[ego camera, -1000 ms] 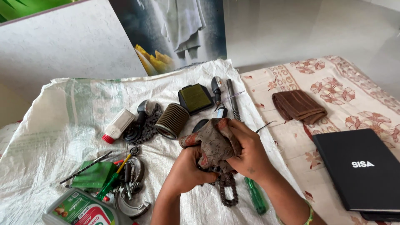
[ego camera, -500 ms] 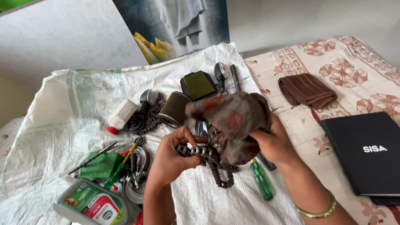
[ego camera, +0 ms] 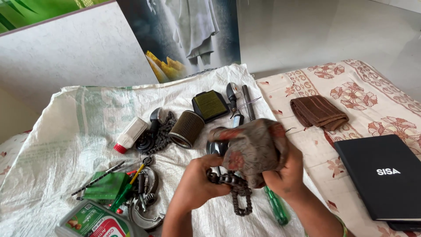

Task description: The person wipes a black plastic motorcycle part with a brown cloth, then uses a screwdriver to scrape residue from a small metal component. The person then wipes a motorcycle chain with the cloth, handling it link by link.

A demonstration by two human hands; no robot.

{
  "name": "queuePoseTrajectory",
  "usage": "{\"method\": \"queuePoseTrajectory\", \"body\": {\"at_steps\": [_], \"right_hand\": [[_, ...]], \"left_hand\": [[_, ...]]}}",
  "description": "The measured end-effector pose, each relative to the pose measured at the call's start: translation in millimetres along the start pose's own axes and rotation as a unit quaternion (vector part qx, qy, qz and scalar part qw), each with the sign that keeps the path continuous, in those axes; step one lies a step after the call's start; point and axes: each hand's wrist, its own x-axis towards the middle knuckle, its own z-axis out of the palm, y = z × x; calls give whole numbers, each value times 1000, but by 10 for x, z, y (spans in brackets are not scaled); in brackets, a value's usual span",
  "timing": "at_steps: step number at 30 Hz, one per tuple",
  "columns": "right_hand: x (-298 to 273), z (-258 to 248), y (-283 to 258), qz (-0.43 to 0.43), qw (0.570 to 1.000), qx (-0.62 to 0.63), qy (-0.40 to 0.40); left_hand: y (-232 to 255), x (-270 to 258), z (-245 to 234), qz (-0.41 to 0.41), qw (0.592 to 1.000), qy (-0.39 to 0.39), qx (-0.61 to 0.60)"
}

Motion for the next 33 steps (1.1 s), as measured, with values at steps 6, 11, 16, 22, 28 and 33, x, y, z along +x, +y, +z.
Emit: {"method": "queuePoseTrajectory", "body": {"at_steps": [6, 11, 16, 22, 28, 33], "right_hand": [[0, -22, 95, 32, 955, 208, 210], [266, -634, 155, 132, 942, 243, 190], [268, -432, 230, 328, 920, 107, -185], [133, 214, 165, 344, 866, 19, -363], [63, 194, 293, 353, 762, -175, -514], [-43, 283, 560, 355, 762, -168, -515]], "left_hand": [[36, -95, -218, -59, 998, 24, -20], [-8, -91, -312, 21, 994, 73, 77], [-29, -78, -226, -20, 989, 131, -60], [-39, -193, -241, 89, 959, 185, -195], [-249, -374, -583, 142, 829, 423, -338], [-240, -633, -798, 227, 728, 497, -414]]}}
